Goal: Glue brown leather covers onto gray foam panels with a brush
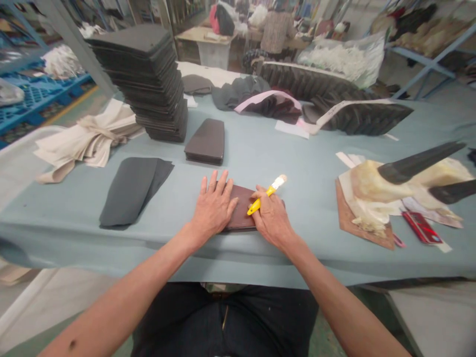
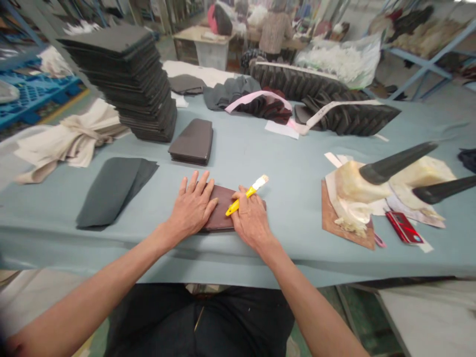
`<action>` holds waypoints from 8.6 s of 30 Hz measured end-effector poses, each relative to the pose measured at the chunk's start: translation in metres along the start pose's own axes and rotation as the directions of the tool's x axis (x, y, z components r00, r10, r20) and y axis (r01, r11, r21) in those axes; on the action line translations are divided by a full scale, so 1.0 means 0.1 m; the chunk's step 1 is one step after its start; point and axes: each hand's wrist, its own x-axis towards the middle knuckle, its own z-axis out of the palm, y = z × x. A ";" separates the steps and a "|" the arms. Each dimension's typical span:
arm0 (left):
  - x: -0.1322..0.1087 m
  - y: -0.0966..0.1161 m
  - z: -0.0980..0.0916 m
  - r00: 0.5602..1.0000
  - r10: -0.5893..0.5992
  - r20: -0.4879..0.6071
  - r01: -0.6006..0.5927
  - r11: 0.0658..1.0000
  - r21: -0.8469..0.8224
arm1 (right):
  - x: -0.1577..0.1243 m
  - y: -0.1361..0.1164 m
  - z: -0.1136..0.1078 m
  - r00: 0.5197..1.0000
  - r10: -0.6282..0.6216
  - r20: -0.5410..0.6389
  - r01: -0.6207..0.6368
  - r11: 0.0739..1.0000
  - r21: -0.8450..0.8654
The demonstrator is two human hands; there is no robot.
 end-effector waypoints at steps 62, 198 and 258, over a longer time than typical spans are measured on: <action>0.09 0.03 -0.10 0.969 0.029 0.246 -0.013 0.998 -0.066 | -0.13 0.00 -0.06 0.981 0.150 -0.121 -0.137 0.985 0.105; 0.42 0.15 -0.32 0.917 0.304 0.256 -0.239 0.937 -0.255 | 0.03 0.37 -0.52 0.865 0.499 -0.050 -0.336 0.651 0.680; -0.97 -0.31 -0.90 0.934 0.163 -0.317 -0.252 0.931 -0.265 | -0.57 -0.14 -0.87 0.915 0.054 -0.400 0.190 0.818 0.543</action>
